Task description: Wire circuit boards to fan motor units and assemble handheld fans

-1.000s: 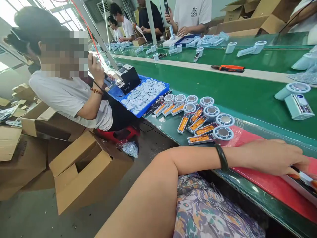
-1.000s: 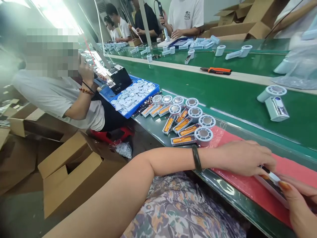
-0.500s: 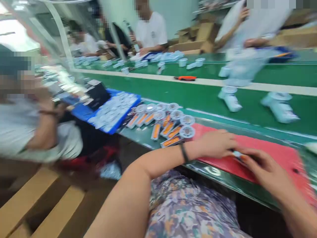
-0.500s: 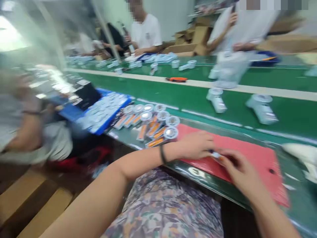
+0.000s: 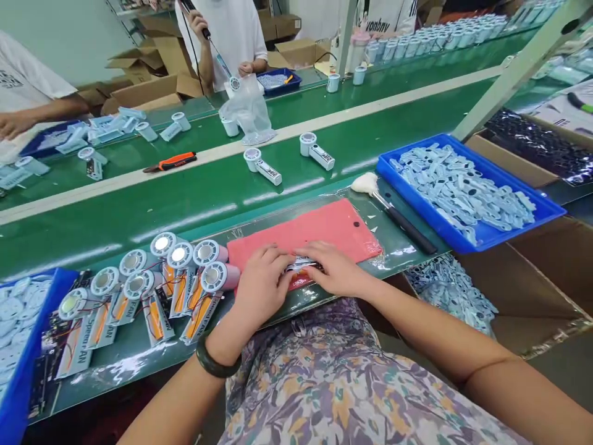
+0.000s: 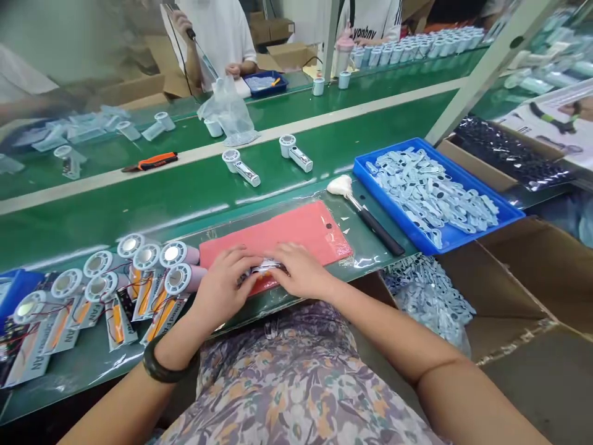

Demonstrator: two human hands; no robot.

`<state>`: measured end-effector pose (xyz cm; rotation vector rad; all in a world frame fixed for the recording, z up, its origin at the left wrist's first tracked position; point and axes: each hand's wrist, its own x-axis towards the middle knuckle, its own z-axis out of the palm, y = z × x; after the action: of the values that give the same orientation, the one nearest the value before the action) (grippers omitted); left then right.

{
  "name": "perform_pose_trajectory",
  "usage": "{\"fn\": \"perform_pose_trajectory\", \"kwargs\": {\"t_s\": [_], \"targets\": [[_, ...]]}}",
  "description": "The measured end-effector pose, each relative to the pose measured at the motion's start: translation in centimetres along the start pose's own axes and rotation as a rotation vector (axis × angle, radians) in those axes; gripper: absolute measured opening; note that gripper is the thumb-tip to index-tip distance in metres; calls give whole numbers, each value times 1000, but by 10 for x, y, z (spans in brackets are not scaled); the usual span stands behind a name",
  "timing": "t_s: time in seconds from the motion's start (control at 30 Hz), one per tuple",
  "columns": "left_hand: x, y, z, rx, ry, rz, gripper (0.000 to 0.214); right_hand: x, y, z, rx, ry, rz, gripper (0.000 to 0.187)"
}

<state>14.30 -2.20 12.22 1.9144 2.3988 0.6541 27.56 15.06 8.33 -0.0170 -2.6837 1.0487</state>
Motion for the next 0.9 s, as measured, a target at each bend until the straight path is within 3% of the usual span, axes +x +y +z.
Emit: {"fn": "perform_pose_trajectory", "kwargs": {"t_s": [0.23,0.33,0.43,0.53,0.63,0.77,0.9], "targets": [[1,0,1,20,-28,-10,25,1,0,4,-215,-6,-28,34],[3,6,-5,94,-94,-14,28,0,0,7,-115,44,-39,34],[13,-1,-20,271,-161,43,26,-5,3,12,85,228,-26,41],[41,-34,-45,466,-137,113,26,-8,9,19,218,452,16,40],[86,-82,-74,707,-128,28,33,-8,12,26,245,554,58,31],[145,-135,-89,829,-202,-121,41,-5,9,28,155,484,77,30],[173,-154,-75,785,-324,-228,52,-4,4,26,64,367,70,29]]}}
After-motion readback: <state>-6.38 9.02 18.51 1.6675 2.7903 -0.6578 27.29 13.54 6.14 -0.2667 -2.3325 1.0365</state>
